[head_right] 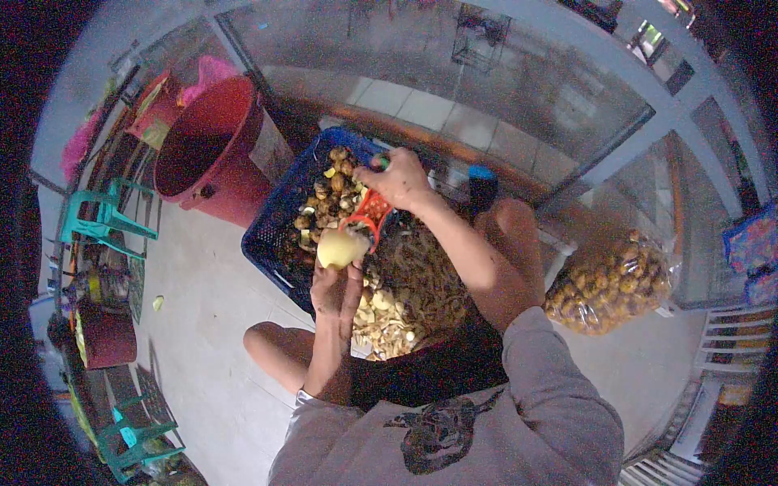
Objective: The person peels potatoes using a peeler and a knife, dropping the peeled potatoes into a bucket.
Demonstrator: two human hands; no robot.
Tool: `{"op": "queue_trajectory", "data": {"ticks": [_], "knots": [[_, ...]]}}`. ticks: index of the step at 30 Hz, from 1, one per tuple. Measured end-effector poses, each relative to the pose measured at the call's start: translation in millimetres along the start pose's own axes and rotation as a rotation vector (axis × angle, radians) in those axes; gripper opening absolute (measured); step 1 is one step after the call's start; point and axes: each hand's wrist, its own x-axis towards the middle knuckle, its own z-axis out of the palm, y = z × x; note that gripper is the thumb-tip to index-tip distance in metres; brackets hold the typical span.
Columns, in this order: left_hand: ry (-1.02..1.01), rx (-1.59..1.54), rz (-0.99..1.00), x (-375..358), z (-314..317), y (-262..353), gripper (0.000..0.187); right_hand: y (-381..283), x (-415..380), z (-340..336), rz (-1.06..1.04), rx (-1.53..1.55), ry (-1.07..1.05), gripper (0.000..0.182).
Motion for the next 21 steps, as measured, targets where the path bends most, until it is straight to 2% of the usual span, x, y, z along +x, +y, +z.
{"op": "queue_trajectory", "data": {"ticks": [2,3,4,6,7,8,10,11,14,15,16,18,19,20,21], "knots": [[0.040,0.136,0.080,3.4,0.7,-1.4,0.068,-51.5,-15.7,-24.2,-0.106,-0.256,-0.217,0.048],[0.073,0.153,0.090,1.9,0.7,-2.4,0.066,-56.1,-23.8,-26.2,-0.296,-0.203,-0.108,0.046],[0.072,0.154,0.089,1.5,-3.9,-3.4,0.066,-55.4,-21.5,-27.1,-0.295,-0.203,-0.107,0.046],[0.010,0.128,0.134,3.4,-16.1,-6.3,0.073,-50.1,-8.0,-32.4,-0.109,-0.169,-0.119,0.049],[-0.012,-0.008,0.071,3.6,-12.7,-4.5,0.073,-34.1,4.5,-29.0,0.080,-0.130,-0.216,0.049],[-0.020,-0.006,0.070,1.7,-7.9,-3.6,0.073,-3.6,11.7,-17.2,0.076,-0.129,-0.209,0.049],[-0.009,-0.089,0.025,-3.5,-0.7,-0.7,0.070,48.6,22.7,10.3,0.149,0.166,-0.110,0.047],[0.034,-0.159,0.029,-2.7,-0.1,-1.4,0.068,-5.4,2.0,-11.4,0.094,0.043,-0.122,0.050],[0.140,-0.005,0.061,-3.3,2.4,-6.1,0.070,-72.1,-28.2,-32.2,0.039,-0.097,-0.252,0.043],[0.142,0.032,0.030,-7.8,3.7,-5.0,0.069,-68.7,-24.8,-31.4,0.037,-0.097,-0.250,0.043],[0.138,0.033,0.029,-6.1,3.3,-5.0,0.069,-59.4,-17.9,-29.8,0.015,-0.094,-0.176,0.044],[-0.005,-0.042,0.057,-3.5,-2.2,-5.6,0.067,-28.0,-3.3,-24.7,-0.005,-0.094,-0.097,0.047],[-0.066,-0.147,0.022,-4.7,-9.4,-3.6,0.069,-3.4,8.7,-18.8,0.080,-0.058,-0.080,0.047],[-0.071,-0.147,0.027,0.0,-0.7,1.8,0.069,17.3,20.2,-12.3,0.163,-0.022,-0.067,0.046],[-0.079,-0.052,0.018,2.3,14.1,9.1,0.073,32.8,23.2,-6.4,0.102,0.090,-0.032,0.046]]}}
